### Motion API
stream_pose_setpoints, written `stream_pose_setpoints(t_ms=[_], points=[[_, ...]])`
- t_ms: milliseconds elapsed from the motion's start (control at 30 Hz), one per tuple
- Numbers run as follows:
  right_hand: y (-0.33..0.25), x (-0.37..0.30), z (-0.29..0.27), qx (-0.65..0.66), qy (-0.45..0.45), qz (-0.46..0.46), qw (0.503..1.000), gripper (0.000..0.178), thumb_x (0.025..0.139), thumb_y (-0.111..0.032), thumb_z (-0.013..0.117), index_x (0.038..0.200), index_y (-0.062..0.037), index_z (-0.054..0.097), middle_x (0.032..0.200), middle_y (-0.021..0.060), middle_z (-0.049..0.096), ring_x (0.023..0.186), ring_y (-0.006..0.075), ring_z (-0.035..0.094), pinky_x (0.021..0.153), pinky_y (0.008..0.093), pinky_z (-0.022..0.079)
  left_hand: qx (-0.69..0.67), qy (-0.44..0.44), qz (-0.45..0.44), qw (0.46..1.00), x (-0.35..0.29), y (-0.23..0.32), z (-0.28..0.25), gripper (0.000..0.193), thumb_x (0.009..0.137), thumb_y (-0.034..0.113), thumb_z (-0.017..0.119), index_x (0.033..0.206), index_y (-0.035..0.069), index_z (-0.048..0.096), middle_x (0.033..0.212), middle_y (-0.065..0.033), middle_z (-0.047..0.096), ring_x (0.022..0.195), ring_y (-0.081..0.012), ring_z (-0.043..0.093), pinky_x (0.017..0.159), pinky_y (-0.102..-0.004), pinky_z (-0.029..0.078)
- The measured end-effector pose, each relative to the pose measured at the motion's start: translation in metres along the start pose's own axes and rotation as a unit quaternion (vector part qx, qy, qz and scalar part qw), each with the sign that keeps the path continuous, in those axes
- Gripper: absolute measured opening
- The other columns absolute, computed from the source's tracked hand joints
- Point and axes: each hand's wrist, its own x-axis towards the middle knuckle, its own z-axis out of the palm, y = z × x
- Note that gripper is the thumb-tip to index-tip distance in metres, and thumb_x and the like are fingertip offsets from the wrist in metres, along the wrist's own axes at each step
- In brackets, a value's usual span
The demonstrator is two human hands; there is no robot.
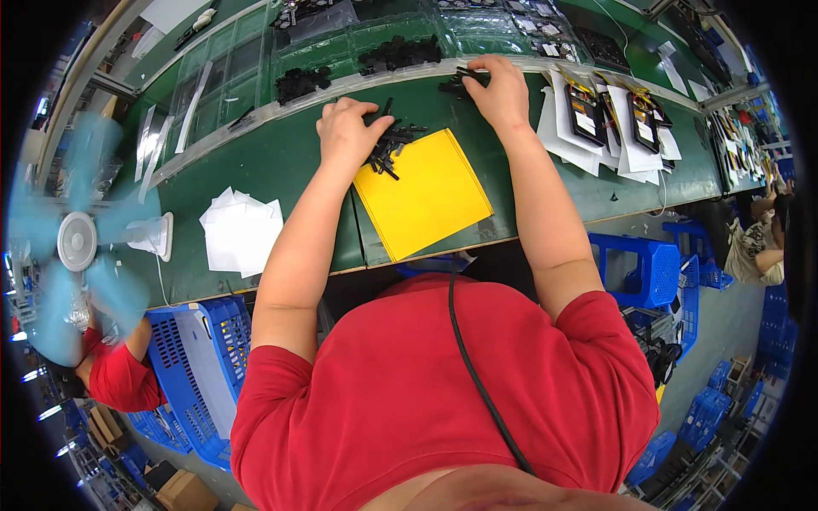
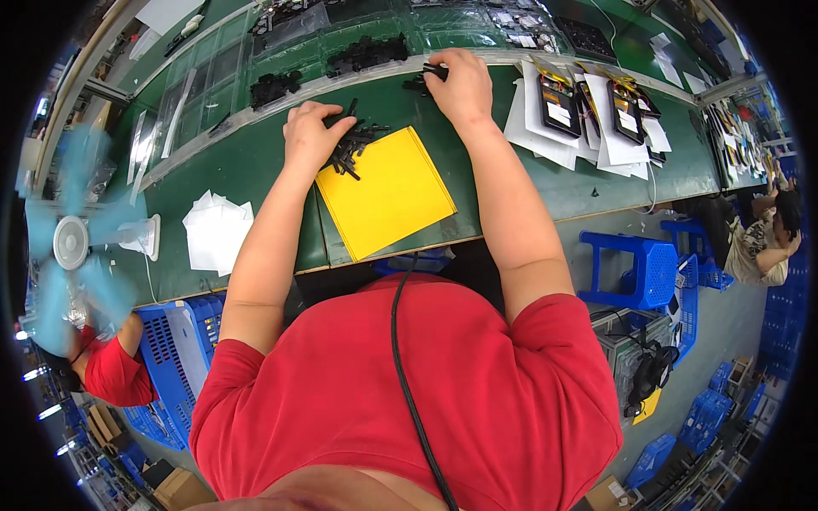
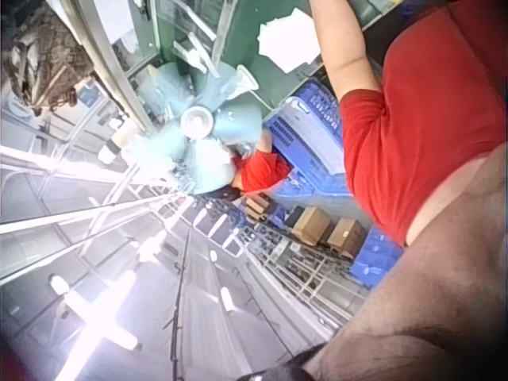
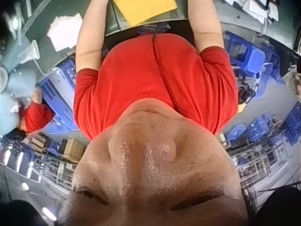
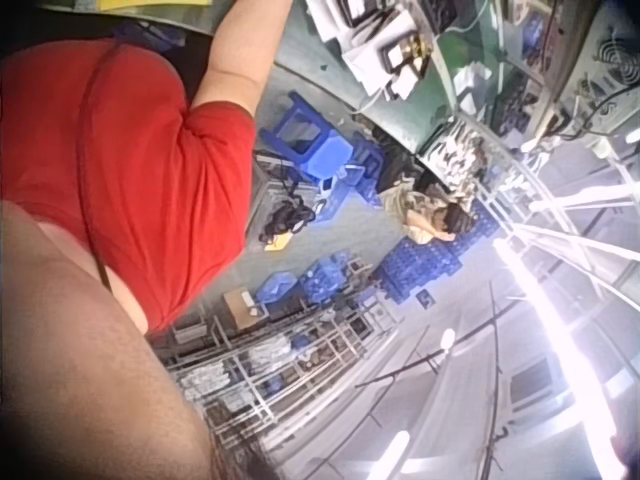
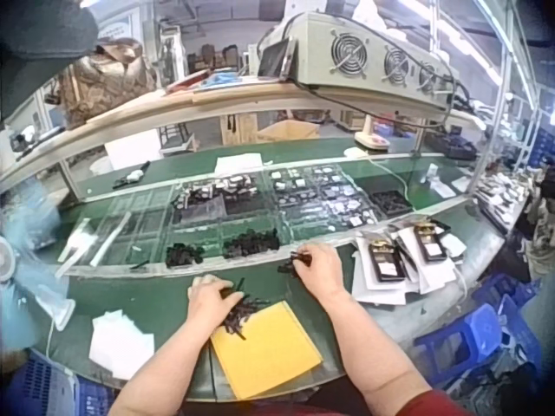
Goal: Manually assembling and sorting components of a portable gaming device on a production line.
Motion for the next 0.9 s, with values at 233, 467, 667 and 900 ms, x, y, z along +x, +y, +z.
stream_pose_setpoints(t_ms=[233,467,667,900], points=[[-0.037,-0.024,0.018,0.06,-0.172,-0.132,0.974,0.022,0.077,-0.026,0.073,0.091,-0.0085,0.071,0.094,0.011,0.067,0.094,0.0302,0.063,0.083,0.0392,0.05,-0.008,-0.033,0.036,0.999,-0.002,0.011,0.001,0.013,0.074,0.02,0.074,0.084,0.011,0.073,0.093,-0.0067,0.065,0.1,-0.0288,0.058,0.086,-0.0444,0.043],[-0.052,-0.034,0.014,-0.016,-0.306,-0.11,0.945,0.023,0.078,-0.022,0.072,0.095,-0.0073,0.071,0.094,0.0099,0.066,0.095,0.0275,0.062,0.086,0.0382,0.05,-0.059,-0.013,0.019,0.998,-0.003,0.004,-0.001,0.013,0.08,0.013,0.07,0.09,0.006,0.065,0.091,-0.0107,0.066,0.087,-0.03,0.064,0.08,-0.0382,0.049],[-0.046,-0.032,0.021,0.1,-0.229,-0.076,0.965,0.023,0.081,-0.019,0.072,0.1,-0.0055,0.07,0.093,0.0085,0.067,0.085,0.0215,0.066,0.077,0.0322,0.053,-0.484,-0.069,-0.099,0.867,0.0,-0.002,-0.006,0.008,0.094,0.005,0.059,0.1,0.001,0.057,0.092,-0.006,0.066,0.083,-0.0141,0.065,0.075,-0.0239,0.051],[-0.056,-0.033,0.027,0.455,-0.265,0.051,0.848,0.022,0.092,-0.008,0.064,0.111,0.0021,0.065,0.097,0.0063,0.069,0.085,0.0102,0.064,0.078,0.0251,0.052,-0.598,-0.177,-0.15,0.767,-0.006,0.009,-0.013,0.008,0.094,0.007,0.06,0.1,0.003,0.056,0.094,-0.0086,0.067,0.082,-0.0166,0.066,0.074,-0.027,0.052]])
